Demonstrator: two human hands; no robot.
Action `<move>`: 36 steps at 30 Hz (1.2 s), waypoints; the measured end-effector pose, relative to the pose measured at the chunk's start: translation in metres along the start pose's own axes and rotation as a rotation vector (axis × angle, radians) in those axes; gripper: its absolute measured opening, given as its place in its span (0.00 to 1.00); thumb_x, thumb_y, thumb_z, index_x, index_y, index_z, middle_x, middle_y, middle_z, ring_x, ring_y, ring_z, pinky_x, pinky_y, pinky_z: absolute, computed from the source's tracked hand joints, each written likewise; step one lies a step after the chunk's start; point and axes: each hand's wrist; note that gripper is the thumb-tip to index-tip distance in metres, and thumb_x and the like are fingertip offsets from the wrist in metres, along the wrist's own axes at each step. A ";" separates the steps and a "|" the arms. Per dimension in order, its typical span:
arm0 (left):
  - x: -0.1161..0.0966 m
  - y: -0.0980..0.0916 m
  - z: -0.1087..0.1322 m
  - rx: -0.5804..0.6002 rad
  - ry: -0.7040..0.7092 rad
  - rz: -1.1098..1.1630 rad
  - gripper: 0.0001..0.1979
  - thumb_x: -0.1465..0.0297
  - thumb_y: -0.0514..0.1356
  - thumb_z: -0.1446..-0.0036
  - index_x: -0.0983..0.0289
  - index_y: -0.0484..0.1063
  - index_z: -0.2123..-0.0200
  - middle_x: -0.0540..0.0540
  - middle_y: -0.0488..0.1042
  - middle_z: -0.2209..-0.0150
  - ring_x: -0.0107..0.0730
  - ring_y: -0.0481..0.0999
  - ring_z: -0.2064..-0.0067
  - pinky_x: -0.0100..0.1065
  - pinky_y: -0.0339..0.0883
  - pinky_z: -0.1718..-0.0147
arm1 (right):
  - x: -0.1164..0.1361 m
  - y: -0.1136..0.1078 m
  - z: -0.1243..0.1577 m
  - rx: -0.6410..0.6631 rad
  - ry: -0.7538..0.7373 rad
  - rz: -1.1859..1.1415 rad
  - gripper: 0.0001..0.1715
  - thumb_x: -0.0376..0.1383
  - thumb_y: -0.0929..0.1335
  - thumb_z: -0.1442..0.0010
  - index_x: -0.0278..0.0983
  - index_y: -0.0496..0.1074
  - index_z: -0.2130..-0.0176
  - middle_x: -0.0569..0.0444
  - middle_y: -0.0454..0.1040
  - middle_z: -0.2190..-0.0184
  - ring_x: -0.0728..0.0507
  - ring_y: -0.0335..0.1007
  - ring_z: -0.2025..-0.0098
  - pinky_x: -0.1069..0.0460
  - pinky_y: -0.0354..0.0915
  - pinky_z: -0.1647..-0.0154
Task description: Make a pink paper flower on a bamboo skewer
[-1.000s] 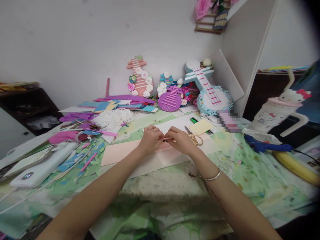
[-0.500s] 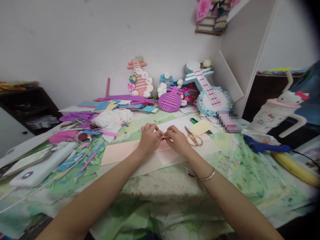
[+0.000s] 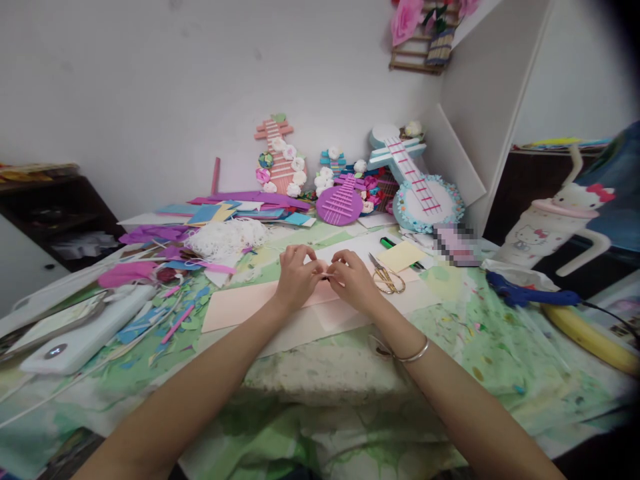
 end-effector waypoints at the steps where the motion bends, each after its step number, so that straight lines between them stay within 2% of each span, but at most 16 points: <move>1: 0.000 0.000 0.000 0.001 0.002 0.002 0.03 0.71 0.61 0.48 0.61 0.74 0.73 0.57 0.67 0.62 0.42 0.60 0.55 0.43 0.54 0.58 | 0.000 0.000 0.000 0.003 -0.002 0.004 0.05 0.29 0.65 0.45 0.36 0.70 0.66 0.46 0.66 0.59 0.43 0.59 0.60 0.48 0.59 0.60; 6: 0.001 0.001 0.000 -0.004 0.021 0.005 0.04 0.70 0.61 0.48 0.60 0.75 0.73 0.56 0.67 0.63 0.41 0.60 0.55 0.42 0.53 0.59 | 0.002 0.002 0.000 0.020 -0.008 0.050 0.06 0.29 0.64 0.44 0.36 0.70 0.66 0.47 0.66 0.59 0.42 0.58 0.59 0.48 0.58 0.60; 14: -0.001 0.001 -0.001 0.019 0.031 -0.006 0.05 0.69 0.61 0.47 0.61 0.74 0.74 0.56 0.68 0.63 0.41 0.60 0.56 0.42 0.53 0.59 | 0.001 0.002 -0.001 0.057 0.003 0.078 0.06 0.27 0.66 0.49 0.36 0.70 0.68 0.47 0.67 0.59 0.42 0.57 0.58 0.47 0.58 0.60; 36: -0.005 -0.006 -0.005 0.002 0.030 -0.036 0.07 0.66 0.61 0.47 0.60 0.75 0.76 0.56 0.69 0.65 0.41 0.60 0.56 0.41 0.51 0.61 | 0.003 -0.002 -0.002 -0.017 -0.007 0.054 0.06 0.28 0.66 0.46 0.37 0.72 0.69 0.50 0.69 0.60 0.43 0.57 0.58 0.48 0.56 0.61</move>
Point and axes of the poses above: each hand's wrist, its own z-axis away from the middle knuckle, its own y-axis out of the palm, x = y × z
